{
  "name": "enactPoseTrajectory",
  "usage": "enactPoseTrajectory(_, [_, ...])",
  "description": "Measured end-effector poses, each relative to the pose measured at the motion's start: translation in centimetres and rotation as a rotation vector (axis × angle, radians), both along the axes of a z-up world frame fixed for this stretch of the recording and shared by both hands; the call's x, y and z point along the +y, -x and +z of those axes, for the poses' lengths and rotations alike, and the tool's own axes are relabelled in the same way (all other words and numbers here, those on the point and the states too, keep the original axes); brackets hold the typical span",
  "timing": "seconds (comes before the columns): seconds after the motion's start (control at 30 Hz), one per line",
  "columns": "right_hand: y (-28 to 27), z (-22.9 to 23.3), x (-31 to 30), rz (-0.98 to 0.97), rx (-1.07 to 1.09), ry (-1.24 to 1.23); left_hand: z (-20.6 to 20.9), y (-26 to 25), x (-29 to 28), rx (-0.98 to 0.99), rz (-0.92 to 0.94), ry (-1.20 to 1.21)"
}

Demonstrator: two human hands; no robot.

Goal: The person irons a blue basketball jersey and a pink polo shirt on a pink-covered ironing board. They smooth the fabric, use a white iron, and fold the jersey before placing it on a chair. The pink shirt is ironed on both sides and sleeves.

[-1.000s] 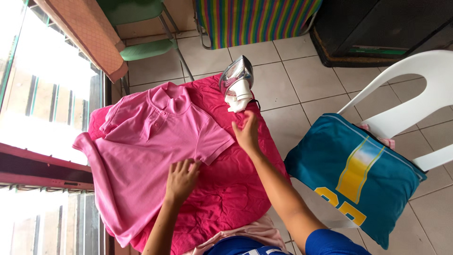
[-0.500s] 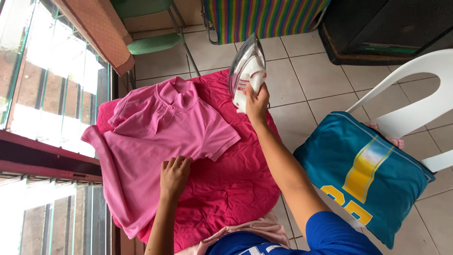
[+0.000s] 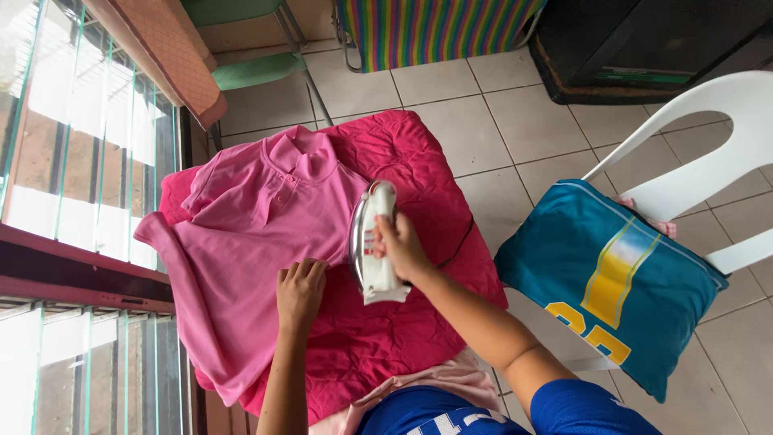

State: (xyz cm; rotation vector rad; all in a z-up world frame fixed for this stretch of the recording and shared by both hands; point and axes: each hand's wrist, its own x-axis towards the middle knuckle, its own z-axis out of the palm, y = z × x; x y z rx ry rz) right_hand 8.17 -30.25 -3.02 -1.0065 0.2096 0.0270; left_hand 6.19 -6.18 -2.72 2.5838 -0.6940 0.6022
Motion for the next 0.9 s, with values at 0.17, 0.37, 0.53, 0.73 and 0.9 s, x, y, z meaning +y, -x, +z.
enactPoseTrajectory(0.17, [-0.2, -2.5, 3.4, -0.123, 0.09, 0.368, -0.7, -0.6, 0.6, -0.038, 0.018, -0.008])
enactPoseTrajectory(0.37, [-4.3, 0.5, 2.7, -0.275, 0.217, 0.608, -0.8, -0.2, 1.0, -0.041, 0.015, 0.023])
enactPoseTrajectory(0.53, [1.6, -0.5, 4.4, -0.162, 0.158, 0.62, -1.3, -0.2, 1.2, -0.021, -0.004, 0.046])
enactPoseTrajectory(0.73, [-0.7, -2.3, 3.9, -0.266, 0.158, 0.655, -1.8, -0.2, 1.4, -0.004, -0.02, 0.063])
enactPoseTrajectory(0.9, [-5.3, -1.9, 2.1, -0.275, 0.267, 0.671, -1.8, 0.0, 1.4, -0.013, -0.015, 0.086])
